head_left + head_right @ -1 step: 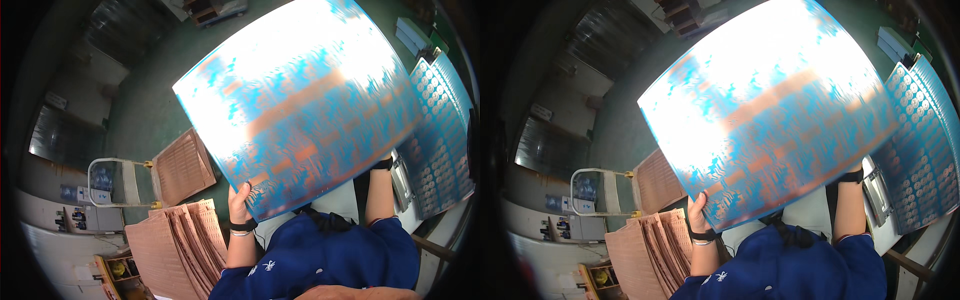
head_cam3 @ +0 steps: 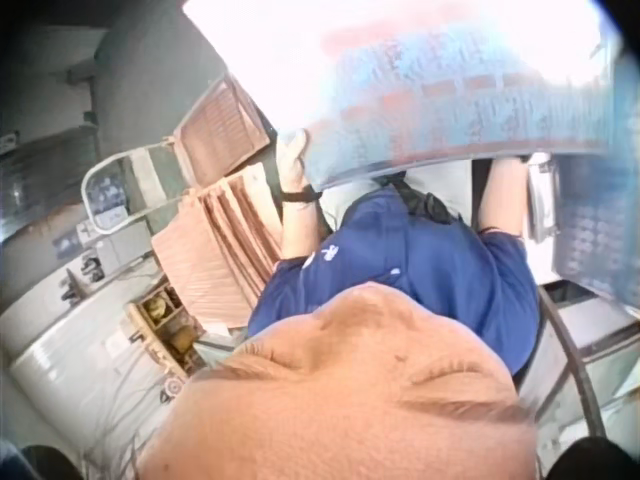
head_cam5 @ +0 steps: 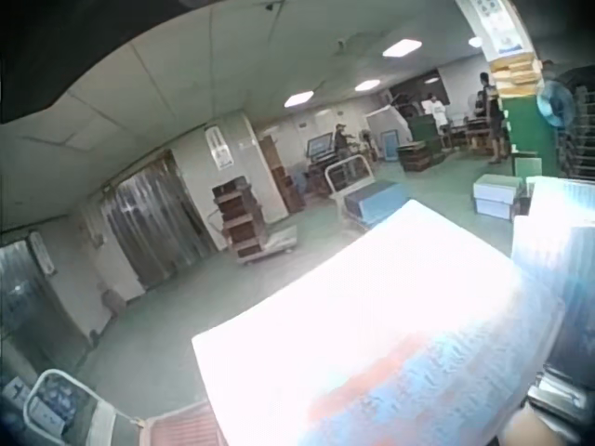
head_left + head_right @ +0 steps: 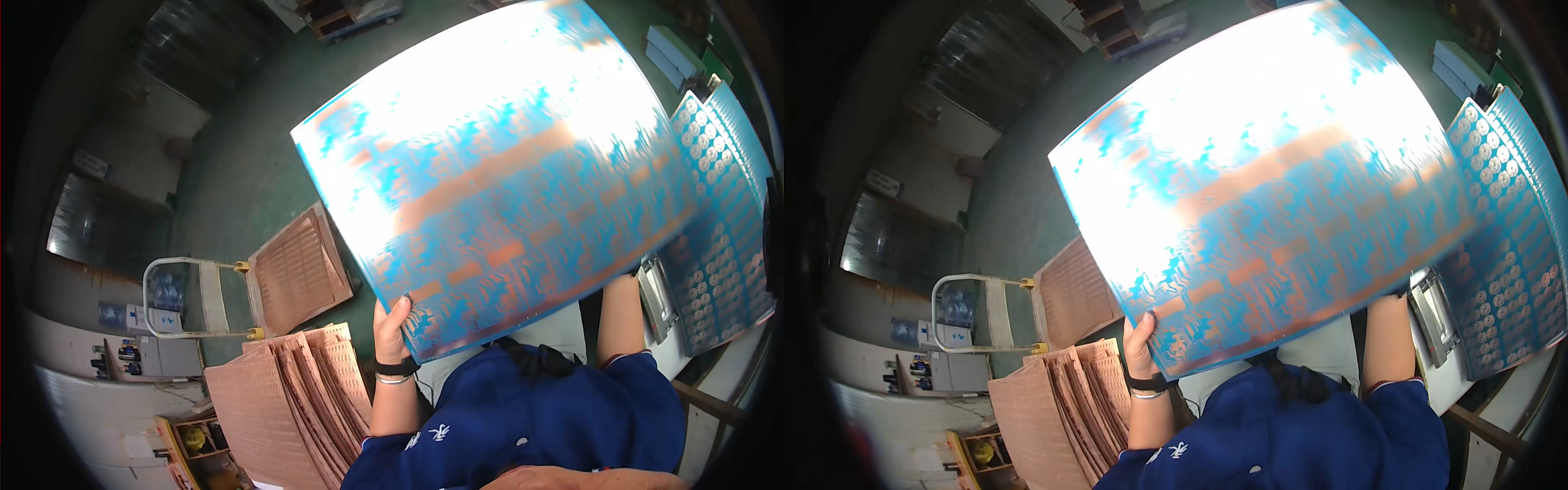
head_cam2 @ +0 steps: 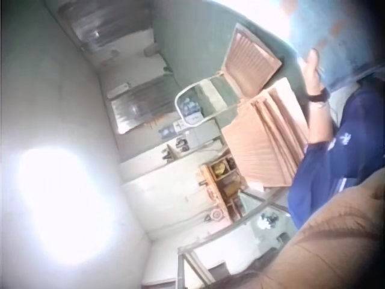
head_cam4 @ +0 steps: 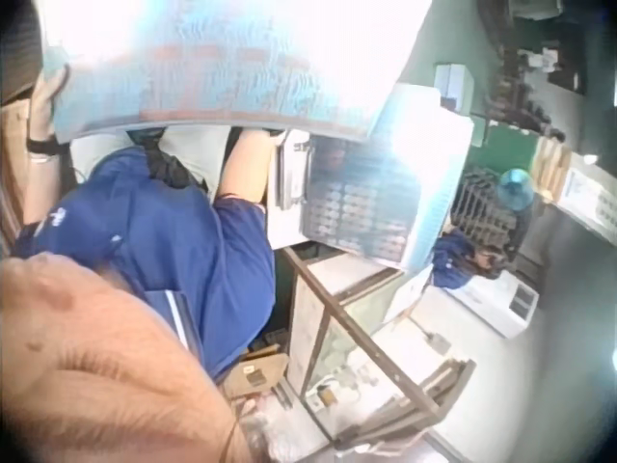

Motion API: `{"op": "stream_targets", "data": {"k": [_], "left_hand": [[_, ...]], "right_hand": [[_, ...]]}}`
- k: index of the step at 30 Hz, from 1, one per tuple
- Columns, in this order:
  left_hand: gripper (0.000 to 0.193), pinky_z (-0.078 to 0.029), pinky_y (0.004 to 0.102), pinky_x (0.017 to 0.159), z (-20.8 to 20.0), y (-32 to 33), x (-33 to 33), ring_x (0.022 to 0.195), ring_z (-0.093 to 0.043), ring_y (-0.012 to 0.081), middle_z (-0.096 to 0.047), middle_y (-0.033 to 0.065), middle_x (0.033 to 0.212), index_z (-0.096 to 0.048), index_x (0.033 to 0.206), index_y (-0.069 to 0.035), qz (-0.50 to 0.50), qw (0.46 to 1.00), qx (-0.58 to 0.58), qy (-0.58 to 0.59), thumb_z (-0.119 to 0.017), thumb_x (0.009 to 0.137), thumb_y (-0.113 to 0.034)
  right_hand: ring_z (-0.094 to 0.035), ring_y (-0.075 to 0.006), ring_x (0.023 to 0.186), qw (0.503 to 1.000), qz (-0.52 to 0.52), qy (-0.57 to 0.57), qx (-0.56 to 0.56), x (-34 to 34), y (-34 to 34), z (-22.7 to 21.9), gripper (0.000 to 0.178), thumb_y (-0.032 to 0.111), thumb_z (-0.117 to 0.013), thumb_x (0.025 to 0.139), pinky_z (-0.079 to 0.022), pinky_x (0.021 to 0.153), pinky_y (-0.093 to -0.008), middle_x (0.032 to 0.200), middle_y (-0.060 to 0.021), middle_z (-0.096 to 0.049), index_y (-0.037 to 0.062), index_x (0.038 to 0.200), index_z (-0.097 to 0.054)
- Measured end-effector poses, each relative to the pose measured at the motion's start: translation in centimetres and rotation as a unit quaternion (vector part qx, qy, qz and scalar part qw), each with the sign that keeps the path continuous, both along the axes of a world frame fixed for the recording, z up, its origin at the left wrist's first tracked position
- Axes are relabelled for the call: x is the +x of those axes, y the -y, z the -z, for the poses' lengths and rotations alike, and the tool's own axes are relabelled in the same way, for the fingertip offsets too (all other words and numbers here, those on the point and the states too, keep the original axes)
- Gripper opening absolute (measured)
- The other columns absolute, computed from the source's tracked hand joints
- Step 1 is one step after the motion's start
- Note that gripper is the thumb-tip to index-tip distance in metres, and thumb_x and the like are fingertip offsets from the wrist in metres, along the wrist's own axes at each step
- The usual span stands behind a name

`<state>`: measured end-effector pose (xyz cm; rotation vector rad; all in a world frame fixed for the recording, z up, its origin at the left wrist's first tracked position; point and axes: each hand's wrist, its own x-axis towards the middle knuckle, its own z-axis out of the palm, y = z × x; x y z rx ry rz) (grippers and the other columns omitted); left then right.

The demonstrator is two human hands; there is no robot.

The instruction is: The recorder organizes large printed circuit boards into a drying or storage rack.

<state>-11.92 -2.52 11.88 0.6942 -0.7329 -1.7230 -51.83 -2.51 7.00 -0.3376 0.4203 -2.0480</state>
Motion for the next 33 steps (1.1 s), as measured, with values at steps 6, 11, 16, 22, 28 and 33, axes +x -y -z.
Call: {"op": "stream_targets", "data": {"k": [6, 11, 16, 22, 28, 33], "left_hand": [[0.043, -0.043, 0.0288, 0.087, 0.4, 0.2, -0.9, 0.102, -0.054, 0.0159, -0.055, 0.0099, 0.113, -0.038, 0.125, 0.003, 0.044, 0.993, -0.009, 0.113, -0.052, 0.088, -0.013], [0.049, -0.040, 0.0293, 0.092, 0.3, 0.4, -1.3, 0.107, -0.052, 0.0167, -0.052, 0.0109, 0.119, -0.032, 0.131, 0.003, 0.053, 0.998, 0.012, 0.021, -0.052, 0.087, -0.008], [0.056, -0.045, 0.0349, 0.091, 1.3, -1.1, 0.3, 0.110, -0.052, 0.0208, -0.045, 0.0139, 0.127, -0.027, 0.134, 0.003, 0.155, 0.987, 0.006, 0.031, -0.053, 0.085, -0.001], [0.054, -0.051, 0.0485, 0.084, 1.0, -1.5, -0.1, 0.112, -0.050, 0.0322, -0.043, 0.0193, 0.128, -0.026, 0.133, 0.004, 0.215, 0.976, -0.004, 0.046, -0.050, 0.085, 0.000], [0.054, -0.051, 0.0484, 0.084, 1.6, -0.9, -0.3, 0.111, -0.051, 0.0327, -0.043, 0.0197, 0.127, -0.026, 0.133, 0.002, 0.207, 0.977, -0.014, 0.051, -0.050, 0.085, 0.001], [0.053, -0.049, 0.0490, 0.085, 1.7, -1.2, -0.5, 0.112, -0.051, 0.0322, -0.043, 0.0185, 0.128, -0.026, 0.134, 0.000, 0.214, 0.976, -0.010, 0.034, -0.048, 0.087, 0.001]], "right_hand": [[-0.045, -0.0316, 0.115, 0.997, -0.002, -0.051, 0.058, 0.5, -0.2, 0.3, 0.055, 0.045, -0.035, 0.093, -0.038, 0.096, -0.0441, 0.130, -0.0170, -0.043, 0.0050, 0.130, -0.037], [-0.045, -0.0314, 0.116, 0.995, -0.023, -0.067, 0.075, 1.5, 0.2, 0.8, 0.054, 0.044, -0.035, 0.093, -0.038, 0.096, -0.0437, 0.131, -0.0174, -0.043, 0.0051, 0.131, -0.036], [-0.045, -0.0313, 0.116, 0.992, -0.026, -0.083, 0.093, 1.8, 0.4, 0.6, 0.054, 0.043, -0.034, 0.094, -0.039, 0.096, -0.0433, 0.131, -0.0177, -0.042, 0.0053, 0.132, -0.035], [-0.045, -0.0311, 0.116, 0.989, -0.033, -0.098, 0.108, 1.9, 0.8, 0.5, 0.053, 0.042, -0.034, 0.094, -0.039, 0.096, -0.0429, 0.132, -0.0182, -0.041, 0.0055, 0.133, -0.033], [-0.045, -0.0309, 0.117, 0.987, -0.036, -0.109, 0.112, 2.1, 1.1, 0.4, 0.052, 0.040, -0.033, 0.094, -0.040, 0.096, -0.0424, 0.132, -0.0186, -0.041, 0.0056, 0.134, -0.032], [-0.045, -0.0308, 0.117, 0.988, -0.038, -0.104, 0.106, 2.8, 0.7, 0.1, 0.052, 0.039, -0.033, 0.095, -0.040, 0.096, -0.0420, 0.133, -0.0190, -0.040, 0.0058, 0.134, -0.031]]}}
